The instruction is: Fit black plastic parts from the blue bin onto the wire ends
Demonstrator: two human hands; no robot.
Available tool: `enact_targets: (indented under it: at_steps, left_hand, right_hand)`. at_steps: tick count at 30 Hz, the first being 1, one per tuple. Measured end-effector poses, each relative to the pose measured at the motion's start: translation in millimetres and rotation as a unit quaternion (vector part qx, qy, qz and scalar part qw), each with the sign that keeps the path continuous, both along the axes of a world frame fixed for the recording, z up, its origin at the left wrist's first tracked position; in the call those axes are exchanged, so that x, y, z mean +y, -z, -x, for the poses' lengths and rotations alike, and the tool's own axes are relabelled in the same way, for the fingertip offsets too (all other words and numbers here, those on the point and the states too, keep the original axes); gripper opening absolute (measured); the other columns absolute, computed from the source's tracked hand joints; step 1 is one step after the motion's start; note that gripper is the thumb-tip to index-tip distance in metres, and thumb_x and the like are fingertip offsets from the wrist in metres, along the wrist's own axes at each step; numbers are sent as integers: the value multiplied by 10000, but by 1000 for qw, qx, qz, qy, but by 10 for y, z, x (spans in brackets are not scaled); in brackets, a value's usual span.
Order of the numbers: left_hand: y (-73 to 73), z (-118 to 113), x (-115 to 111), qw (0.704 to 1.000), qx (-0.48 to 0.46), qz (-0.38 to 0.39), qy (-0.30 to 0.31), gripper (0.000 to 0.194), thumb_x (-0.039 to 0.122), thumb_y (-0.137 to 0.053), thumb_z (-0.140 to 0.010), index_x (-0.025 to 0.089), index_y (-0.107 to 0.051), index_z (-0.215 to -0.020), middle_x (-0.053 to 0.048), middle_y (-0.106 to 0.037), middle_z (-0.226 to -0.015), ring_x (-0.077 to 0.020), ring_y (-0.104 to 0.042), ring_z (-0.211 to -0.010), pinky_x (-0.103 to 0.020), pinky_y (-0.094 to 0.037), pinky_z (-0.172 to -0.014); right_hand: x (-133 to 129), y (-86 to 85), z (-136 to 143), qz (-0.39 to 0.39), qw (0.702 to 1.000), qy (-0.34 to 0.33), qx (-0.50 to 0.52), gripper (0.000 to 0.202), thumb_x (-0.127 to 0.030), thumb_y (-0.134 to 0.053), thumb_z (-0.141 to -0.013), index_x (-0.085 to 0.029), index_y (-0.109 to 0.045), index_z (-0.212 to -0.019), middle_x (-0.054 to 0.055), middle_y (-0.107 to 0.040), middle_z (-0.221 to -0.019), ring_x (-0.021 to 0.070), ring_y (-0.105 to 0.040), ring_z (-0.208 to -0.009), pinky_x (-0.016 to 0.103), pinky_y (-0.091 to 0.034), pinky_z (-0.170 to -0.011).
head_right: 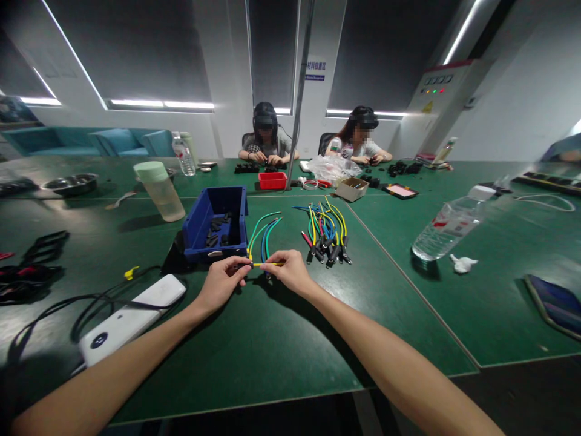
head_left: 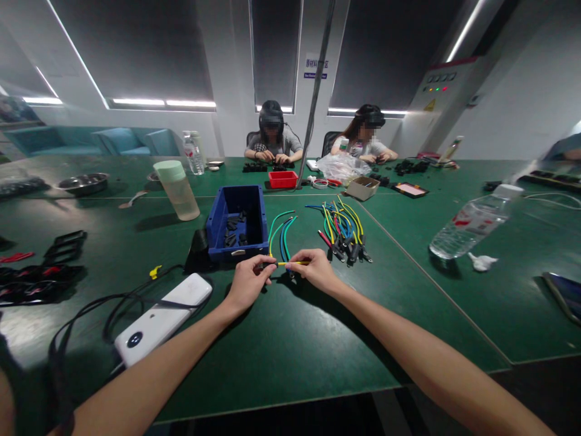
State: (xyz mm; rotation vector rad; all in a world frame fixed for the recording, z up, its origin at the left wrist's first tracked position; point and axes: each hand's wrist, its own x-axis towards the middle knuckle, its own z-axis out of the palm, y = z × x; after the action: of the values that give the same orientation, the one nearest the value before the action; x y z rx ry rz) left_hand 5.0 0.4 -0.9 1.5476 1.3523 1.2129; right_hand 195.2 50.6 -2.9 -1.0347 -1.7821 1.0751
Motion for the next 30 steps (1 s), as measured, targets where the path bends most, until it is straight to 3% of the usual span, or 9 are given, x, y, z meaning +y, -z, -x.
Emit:
enact_targets:
  at_steps: [19,30]
  left_hand:
    - [-85,18,-41,1000,18,-10,0,257,237,-509,-835,146,-633,-1041,-11,-619,-663,-126,-594,-572,-227,-450,-533]
    - [-45,38,-13,1000,11,-18,-5,298,231,-396,-878,160,-661,-995,-22,-601,-732,-89,-529,-523,-205,-403,-487]
  right_hand:
    - [23,12,2,15,999,21,23,297,-403,-734,-666,-115,-689,-724,23,-615,-575,91,-483,-455,214,-373,-443]
    - [24,11,-2,1,1000,24,8,302,-411,-723,-683,-114,-686,-721,25,-614,-574,86,-462,-449,213,-354,-435]
